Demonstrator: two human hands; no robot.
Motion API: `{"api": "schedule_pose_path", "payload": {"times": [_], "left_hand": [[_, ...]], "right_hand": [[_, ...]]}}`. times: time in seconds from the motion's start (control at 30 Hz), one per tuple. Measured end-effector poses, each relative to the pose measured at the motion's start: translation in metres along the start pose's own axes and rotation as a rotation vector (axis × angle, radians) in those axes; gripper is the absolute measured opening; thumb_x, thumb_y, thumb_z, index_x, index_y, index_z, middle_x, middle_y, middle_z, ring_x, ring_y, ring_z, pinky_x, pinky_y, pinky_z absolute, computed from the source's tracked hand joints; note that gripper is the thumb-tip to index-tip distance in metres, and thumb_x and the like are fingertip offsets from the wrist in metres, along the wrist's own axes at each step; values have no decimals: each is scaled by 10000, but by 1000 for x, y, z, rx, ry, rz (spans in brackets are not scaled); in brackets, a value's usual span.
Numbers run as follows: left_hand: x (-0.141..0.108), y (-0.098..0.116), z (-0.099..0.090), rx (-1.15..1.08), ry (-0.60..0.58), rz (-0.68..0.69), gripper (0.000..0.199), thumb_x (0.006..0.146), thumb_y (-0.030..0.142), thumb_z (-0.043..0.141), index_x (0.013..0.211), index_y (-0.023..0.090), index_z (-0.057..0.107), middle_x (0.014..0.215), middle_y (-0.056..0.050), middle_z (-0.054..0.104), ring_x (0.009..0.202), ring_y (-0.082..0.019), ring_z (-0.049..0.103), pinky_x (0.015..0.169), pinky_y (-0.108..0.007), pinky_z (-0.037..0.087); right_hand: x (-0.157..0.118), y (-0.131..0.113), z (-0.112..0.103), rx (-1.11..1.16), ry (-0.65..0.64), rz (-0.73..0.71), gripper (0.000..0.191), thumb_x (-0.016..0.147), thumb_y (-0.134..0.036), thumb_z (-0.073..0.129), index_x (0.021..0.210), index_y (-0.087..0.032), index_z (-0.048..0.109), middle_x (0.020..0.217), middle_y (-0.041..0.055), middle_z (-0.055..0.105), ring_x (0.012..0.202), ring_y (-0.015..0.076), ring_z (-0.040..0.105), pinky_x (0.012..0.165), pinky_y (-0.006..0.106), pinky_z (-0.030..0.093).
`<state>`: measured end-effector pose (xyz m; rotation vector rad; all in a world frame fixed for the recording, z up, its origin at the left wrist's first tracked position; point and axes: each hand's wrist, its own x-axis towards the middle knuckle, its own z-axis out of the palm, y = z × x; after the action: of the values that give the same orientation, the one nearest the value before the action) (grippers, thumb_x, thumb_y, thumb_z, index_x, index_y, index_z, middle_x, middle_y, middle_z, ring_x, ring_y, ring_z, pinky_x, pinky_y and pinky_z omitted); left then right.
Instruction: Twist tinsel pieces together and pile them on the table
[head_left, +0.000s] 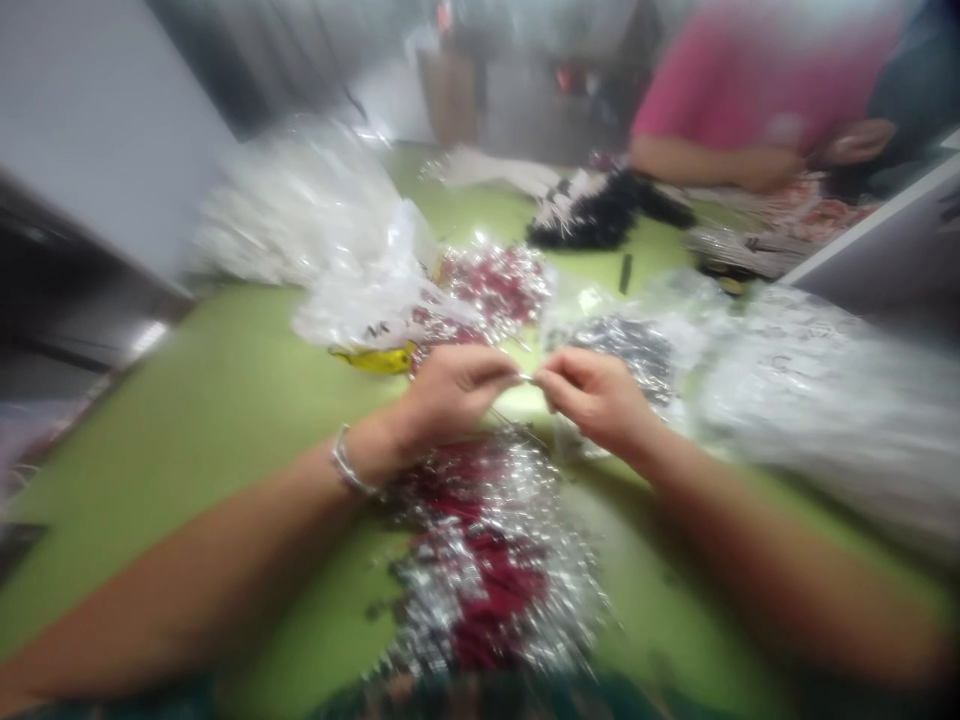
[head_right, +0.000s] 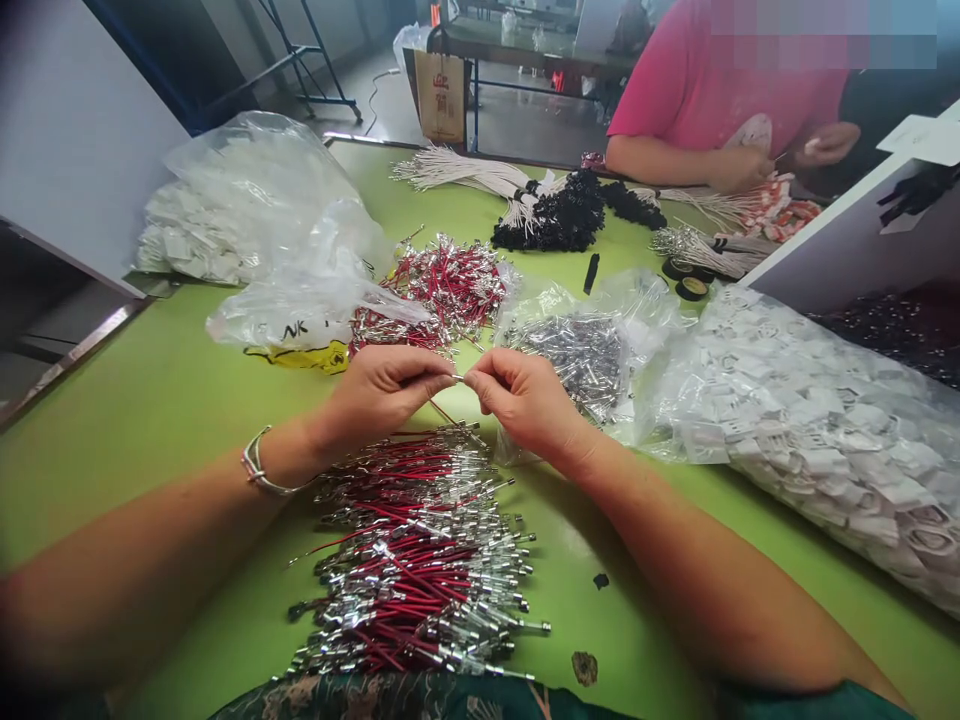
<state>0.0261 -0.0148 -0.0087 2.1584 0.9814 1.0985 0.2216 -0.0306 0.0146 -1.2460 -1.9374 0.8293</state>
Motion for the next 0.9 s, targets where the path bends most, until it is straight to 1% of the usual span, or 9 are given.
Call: {"api": "schedule_pose_path", "payload": {"times": [0.13,0.23,0.37,0.47,0.53,0.6,0.67,0.77,0.9], "left_hand": [[-4,-5,1,182,-39,226,149,876,228,597,839,191,736,729,-27,724,633,-112,609,628,-237,486],[-1,-6,-5,185,-85,266,166,887,228,584,862,191,744,730,-28,730,622,-111,619,617,-238,492],[10,-10,-23,29,-164,86,200,915,290,569,927,211,752,757,-33,744,657,-114,661,627,-243,528],[16,-16,-35,-150,-16,-125,262,935,361,546,952,193,747,825,-56,754,730,-122,694,681,-258,561],[17,-21,-40,-197,83,-210,294,926,402,554,957,180,745,775,-57,740,680,-116,679,642,-250,552],[19,-25,-43,-167,83,-247,312,912,430,568,934,176,746,659,-33,688,581,-101,622,571,-238,513],[21,-27,-48,-79,11,-267,318,917,431,549,941,177,739,603,-13,628,538,-97,564,537,-242,473],[25,-25,-57,91,-154,-312,332,955,384,443,1003,178,698,702,-27,634,605,-116,560,582,-268,465],[25,-22,-68,298,-398,-338,240,903,311,462,999,164,626,874,-54,650,711,-138,567,643,-275,447]], "right_hand": [[-1,-5,-1,7,-85,67,260,848,-246,592,596,-188,563,534,-30,582,514,94,491,556,254,391],[-1,-5,2,16,-91,91,292,858,-260,592,576,-189,560,527,-30,576,510,93,491,565,259,398],[2,4,5,-29,-63,77,247,871,-265,590,636,-189,599,600,-8,611,567,109,521,589,272,411],[4,13,7,-108,-149,36,181,869,-244,593,701,-192,635,681,9,650,634,126,555,639,287,423],[3,17,9,-162,-211,-7,152,873,-243,591,747,-191,659,726,21,667,669,138,574,673,300,431],[1,19,10,-224,-231,-64,142,877,-238,586,780,-183,674,768,38,672,707,150,584,706,313,439],[-1,17,10,-273,-245,-125,144,882,-229,580,795,-177,682,791,51,663,737,157,583,724,315,444],[-4,11,9,-302,-360,-192,161,900,-268,579,837,-186,703,827,56,657,770,159,589,734,302,455],[-5,3,15,-449,-333,-133,226,924,-358,559,959,-195,711,938,74,667,836,174,600,757,305,456]]}}
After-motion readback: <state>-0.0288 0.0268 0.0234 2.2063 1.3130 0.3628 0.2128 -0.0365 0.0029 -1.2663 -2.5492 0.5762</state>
